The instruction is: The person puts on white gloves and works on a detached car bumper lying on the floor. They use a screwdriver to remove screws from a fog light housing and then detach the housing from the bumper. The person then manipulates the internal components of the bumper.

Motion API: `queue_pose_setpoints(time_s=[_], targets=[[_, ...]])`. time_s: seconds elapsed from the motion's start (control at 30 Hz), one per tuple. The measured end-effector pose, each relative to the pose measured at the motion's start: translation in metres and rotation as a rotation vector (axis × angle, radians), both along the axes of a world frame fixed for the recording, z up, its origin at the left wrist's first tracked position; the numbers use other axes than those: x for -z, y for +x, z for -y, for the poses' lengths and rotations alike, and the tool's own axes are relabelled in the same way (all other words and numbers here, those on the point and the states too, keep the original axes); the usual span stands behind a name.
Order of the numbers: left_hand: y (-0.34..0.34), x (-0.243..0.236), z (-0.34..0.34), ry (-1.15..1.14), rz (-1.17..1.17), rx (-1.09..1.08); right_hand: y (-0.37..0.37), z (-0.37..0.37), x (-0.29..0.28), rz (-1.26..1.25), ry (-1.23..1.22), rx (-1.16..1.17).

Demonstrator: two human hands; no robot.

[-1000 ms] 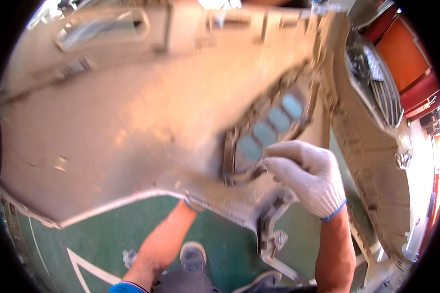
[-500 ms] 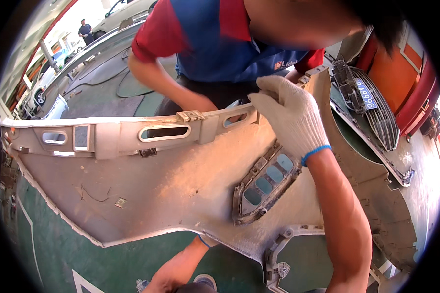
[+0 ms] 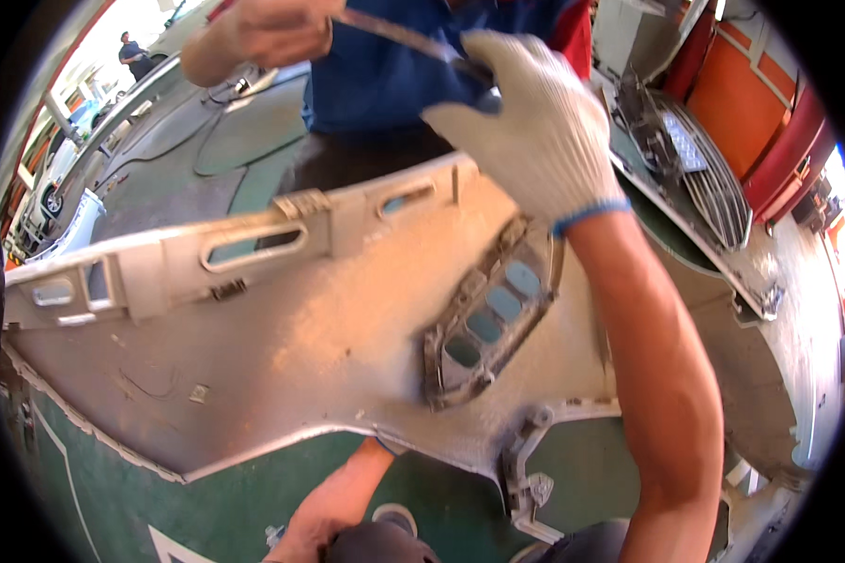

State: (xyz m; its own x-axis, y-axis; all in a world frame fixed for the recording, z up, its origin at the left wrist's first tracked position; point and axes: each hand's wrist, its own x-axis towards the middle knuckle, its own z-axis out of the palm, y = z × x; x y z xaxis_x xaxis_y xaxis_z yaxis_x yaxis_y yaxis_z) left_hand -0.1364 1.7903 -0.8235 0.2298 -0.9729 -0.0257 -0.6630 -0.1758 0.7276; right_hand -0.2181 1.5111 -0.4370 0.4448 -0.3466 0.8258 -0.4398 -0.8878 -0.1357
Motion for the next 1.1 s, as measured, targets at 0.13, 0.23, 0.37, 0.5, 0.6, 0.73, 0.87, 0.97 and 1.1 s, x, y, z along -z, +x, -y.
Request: queue_pose_setpoints(time_s=[0.13,0.23,0.37,0.5,0.6,0.73,0.87,0.97,1.1], targets=[[-0.005,0.008,0.005,0.015,0.016,0.018,0.009,-0.025,-0.030,-0.231,0.469,-0.062],[-0.016,0.002,0.034,-0.021,0.011,0.042,-0.016,-0.057,-0.048,-0.255,0.725,0.036],[0.007,-0.006,0.010,0.002,0.077,0.001,-0.102,-0.070,0.014,-0.213,0.901,-0.082],[-0.010,0.003,0.024,-0.032,0.050,0.026,-0.186,-0.108,0.075,-0.345,1.112,-0.180],[-0.005,0.005,0.016,-0.022,0.085,0.018,-0.183,-0.127,0.099,-0.727,1.175,-0.110],[-0.004,0.009,0.012,-0.019,0.109,0.013,-0.176,-0.123,0.141,-0.899,0.646,-0.222],[-0.013,0.015,0.019,-0.038,0.087,0.023,-0.154,-0.120,0.138,-1.123,0.350,-0.144],[-0.009,0.013,0.012,-0.026,0.108,0.010,-0.139,-0.114,0.138,-1.167,0.285,-0.162],[-0.011,0.018,0.010,-0.028,0.106,0.009,-0.128,-0.113,0.136,-1.163,0.176,-0.172]])
